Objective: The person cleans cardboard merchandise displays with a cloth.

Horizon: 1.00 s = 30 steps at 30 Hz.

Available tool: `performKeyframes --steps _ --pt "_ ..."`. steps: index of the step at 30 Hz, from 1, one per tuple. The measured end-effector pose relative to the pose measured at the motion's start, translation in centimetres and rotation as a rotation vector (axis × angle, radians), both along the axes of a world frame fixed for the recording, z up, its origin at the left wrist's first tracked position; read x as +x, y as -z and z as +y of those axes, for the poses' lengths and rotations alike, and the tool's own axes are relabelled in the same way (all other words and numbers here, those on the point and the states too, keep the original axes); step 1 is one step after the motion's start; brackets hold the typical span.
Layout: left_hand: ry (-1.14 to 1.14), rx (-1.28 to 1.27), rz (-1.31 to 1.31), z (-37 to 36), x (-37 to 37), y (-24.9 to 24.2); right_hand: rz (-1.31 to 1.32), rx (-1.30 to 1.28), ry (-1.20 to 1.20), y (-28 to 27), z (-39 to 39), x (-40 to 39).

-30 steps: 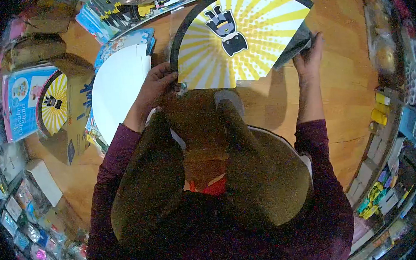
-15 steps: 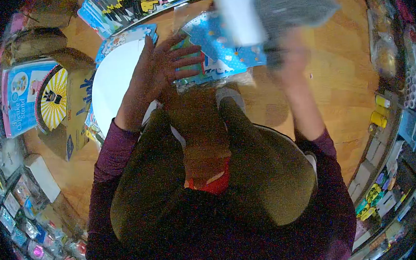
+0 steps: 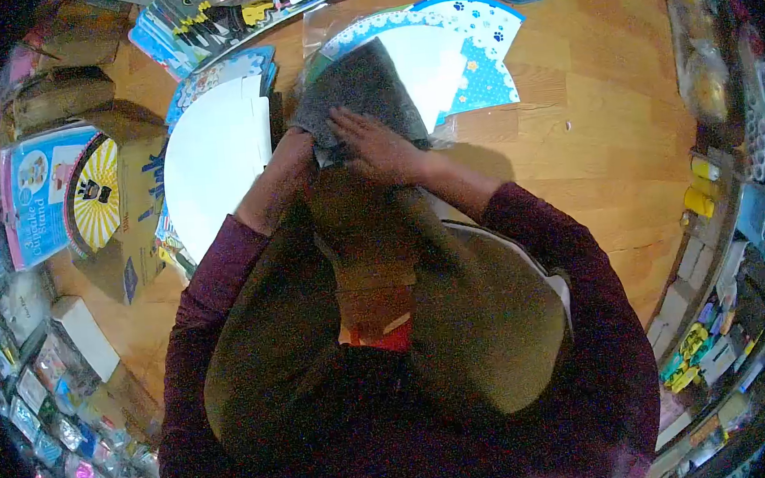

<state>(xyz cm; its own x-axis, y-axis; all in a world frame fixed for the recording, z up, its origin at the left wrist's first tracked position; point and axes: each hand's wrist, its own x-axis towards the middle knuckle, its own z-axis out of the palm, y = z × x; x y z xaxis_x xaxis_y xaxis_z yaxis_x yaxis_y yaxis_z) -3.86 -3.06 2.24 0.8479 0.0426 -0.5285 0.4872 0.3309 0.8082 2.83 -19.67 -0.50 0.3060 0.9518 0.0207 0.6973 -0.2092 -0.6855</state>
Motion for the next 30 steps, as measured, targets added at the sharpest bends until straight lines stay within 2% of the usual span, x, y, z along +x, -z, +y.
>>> performKeyframes --steps 2,4,5,6,8,10,11,13,14,15,17,18,19,20,21,22,24,26,27,29,30 --pt "0.183 0.215 0.023 0.9 -0.6 2.1 -0.016 -0.069 0.012 1.7 -0.5 1.1" --pt "0.374 0.437 0.053 1.6 -1.1 3.8 -0.352 -0.385 -0.098 2.8 -1.6 2.6" --pt "0.268 0.343 0.196 1.5 -1.3 4.3 -0.395 -0.403 -0.077 3.3 -2.1 3.2" --pt "0.274 0.338 0.202 1.5 -1.8 4.8 -0.386 -0.408 -0.075 3.2 -2.7 3.7" --pt "0.281 0.411 0.223 2.1 -1.8 5.6 -0.443 -0.473 0.207 2.8 -3.6 6.3" --pt "0.262 0.334 0.163 2.0 -1.6 3.0 -0.516 -0.495 0.375 2.7 -4.9 8.4" --pt "0.246 0.253 0.11 1.8 -1.8 1.2 -0.52 -0.416 0.493 3.4 -5.9 9.6" --pt "0.218 0.23 0.122 1.6 -1.4 -1.0 -0.514 -0.401 0.595 4.8 -8.0 12.6" --pt "0.191 0.202 0.138 1.5 -1.4 -2.0 -0.367 -0.435 0.684 4.8 -8.8 13.7" --pt "0.173 0.205 0.143 1.6 -1.5 -3.1 -0.547 -0.185 0.667 7.1 -10.8 15.0" --pt "0.115 0.182 0.035 2.8 -2.4 -5.2 -0.182 -0.465 0.9 4.6 -12.0 15.9" --pt "0.073 0.202 0.056 4.0 -3.3 -5.8 -0.197 -0.099 1.074 5.7 -13.2 16.3" --pt "0.055 0.252 0.046 5.4 -4.4 -6.4 0.0 -0.098 1.251 5.7 -14.2 16.3" --pt "0.044 0.302 0.036 6.6 -5.8 -7.0 0.321 0.247 1.236 8.0 -16.5 17.3" --pt "-0.071 0.33 0.151 7.8 -7.8 -7.2 0.023 0.097 1.238 5.4 -16.5 15.9" --pt "-0.111 0.345 0.28 8.3 -8.4 -10.4 0.332 0.256 1.457 4.8 -16.3 15.4" --pt "-0.386 0.197 0.078 10.4 -12.6 -7.7 0.365 0.326 1.418 2.6 -15.5 13.9" --pt "-0.46 0.248 0.123 11.8 -15.9 -7.9 0.447 0.486 1.494 2.3 -15.9 13.7" --pt "-0.487 0.251 0.119 12.5 -17.6 -7.1 0.502 0.614 1.455 1.4 -15.6 13.4" --pt "-0.483 0.281 0.239 14.7 -21.4 -4.2 0.498 0.602 1.476 -0.3 -15.6 13.4" --pt "-0.504 0.228 0.241 14.7 -21.8 -4.4 0.509 0.594 1.486 -0.9 -15.6 13.6"
